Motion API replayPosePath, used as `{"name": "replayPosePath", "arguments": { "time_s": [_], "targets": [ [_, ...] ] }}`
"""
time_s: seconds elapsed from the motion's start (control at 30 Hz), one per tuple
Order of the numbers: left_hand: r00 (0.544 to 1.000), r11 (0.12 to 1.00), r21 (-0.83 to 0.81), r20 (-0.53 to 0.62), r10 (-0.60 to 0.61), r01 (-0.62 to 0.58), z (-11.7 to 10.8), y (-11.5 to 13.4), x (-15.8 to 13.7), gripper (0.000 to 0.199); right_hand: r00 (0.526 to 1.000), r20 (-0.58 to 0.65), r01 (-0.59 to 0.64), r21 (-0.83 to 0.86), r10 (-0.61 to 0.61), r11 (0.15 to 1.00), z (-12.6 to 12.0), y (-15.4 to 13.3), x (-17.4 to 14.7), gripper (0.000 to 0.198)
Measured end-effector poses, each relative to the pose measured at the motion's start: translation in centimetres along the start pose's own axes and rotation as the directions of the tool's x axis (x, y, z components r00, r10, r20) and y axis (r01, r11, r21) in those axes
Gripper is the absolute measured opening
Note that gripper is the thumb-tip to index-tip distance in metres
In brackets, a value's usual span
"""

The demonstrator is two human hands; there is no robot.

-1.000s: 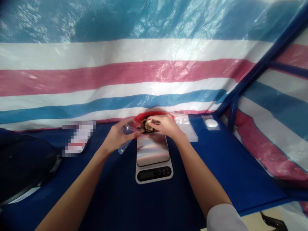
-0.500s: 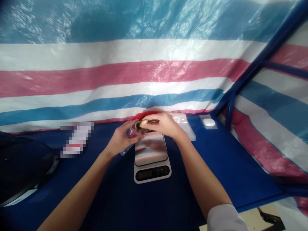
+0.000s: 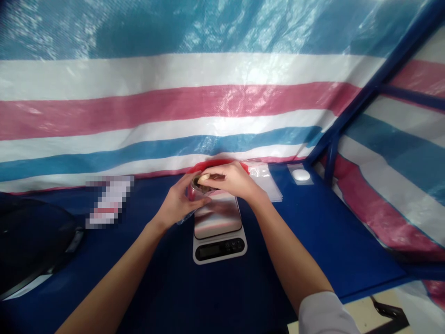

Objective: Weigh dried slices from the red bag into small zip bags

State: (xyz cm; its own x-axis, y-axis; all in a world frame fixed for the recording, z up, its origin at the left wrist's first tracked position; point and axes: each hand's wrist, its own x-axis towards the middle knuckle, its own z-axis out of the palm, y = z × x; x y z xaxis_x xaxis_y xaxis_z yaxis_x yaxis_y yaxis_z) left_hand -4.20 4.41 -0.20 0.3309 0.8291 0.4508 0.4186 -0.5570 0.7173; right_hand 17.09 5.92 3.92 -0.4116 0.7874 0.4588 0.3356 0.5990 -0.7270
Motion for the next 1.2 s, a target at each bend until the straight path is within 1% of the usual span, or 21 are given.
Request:
{"name": "replayPosePath", "arguments": {
  "time_s": [0.17,0.23,0.43,0.53,0.73,0.83,0.9,1.07,1.13,1.2],
  "targets": [
    [0.999,0.999,0.029,-0.03,0.043,-0.043,0.2,0.4,0.0,0.06,0.999,0.044,0.009,0.04,-0.011,0.999,-0.2,-0.3,-0.1,0.014],
    [0.998,0.998,0.036,-0.041,0.05,-0.049,0.3,0.5,0.0,0.058,0.998,0.06,0.001,0.032,-0.003,0.999,-0.2,-0.4,-0.1,0.014],
    [0.998,0.998,0.056,-0.051,0.035,-0.032,0.3,0.8,-0.1,0.058,0.995,0.096,-0.016,-0.081,0.024,0.997,-0.5,-1.2,-0.1,0.015],
    [0.998,0.997,0.065,-0.047,0.044,-0.041,0.3,0.9,-0.1,0.059,0.992,0.129,0.002,-0.11,0.012,0.994,-0.3,-1.2,0.0,0.014],
    [0.998,0.997,0.069,-0.051,0.029,-0.026,0.5,0.9,-0.1,0.06,0.992,0.123,0.039,-0.134,-0.023,0.99,0.8,-1.0,0.5,0.011],
    [0.999,0.997,0.072,-0.05,0.008,-0.004,0.6,0.8,-0.2,0.06,0.993,0.114,0.032,-0.154,-0.015,0.988,1.2,-1.0,0.5,0.01],
    [0.998,0.998,0.066,-0.06,0.007,-0.003,0.6,0.7,-0.2,0.06,0.994,0.107,0.006,-0.115,0.006,0.993,1.3,-0.9,0.5,0.011],
    [0.993,0.998,0.055,-0.108,0.04,-0.034,0.4,0.7,-0.2,0.054,0.995,0.081,-0.063,0.124,0.054,0.99,1.0,0.4,0.2,0.022],
    [0.992,0.999,0.047,-0.119,0.03,-0.024,0.3,0.8,-0.2,0.052,0.993,0.068,-0.104,0.139,0.095,0.985,0.8,0.8,0.1,0.023],
    [0.992,0.999,0.04,-0.123,0.019,-0.014,0.3,0.8,-0.2,0.052,0.989,0.05,-0.144,0.093,0.14,0.985,0.6,1.1,0.1,0.021]
  ]
}}
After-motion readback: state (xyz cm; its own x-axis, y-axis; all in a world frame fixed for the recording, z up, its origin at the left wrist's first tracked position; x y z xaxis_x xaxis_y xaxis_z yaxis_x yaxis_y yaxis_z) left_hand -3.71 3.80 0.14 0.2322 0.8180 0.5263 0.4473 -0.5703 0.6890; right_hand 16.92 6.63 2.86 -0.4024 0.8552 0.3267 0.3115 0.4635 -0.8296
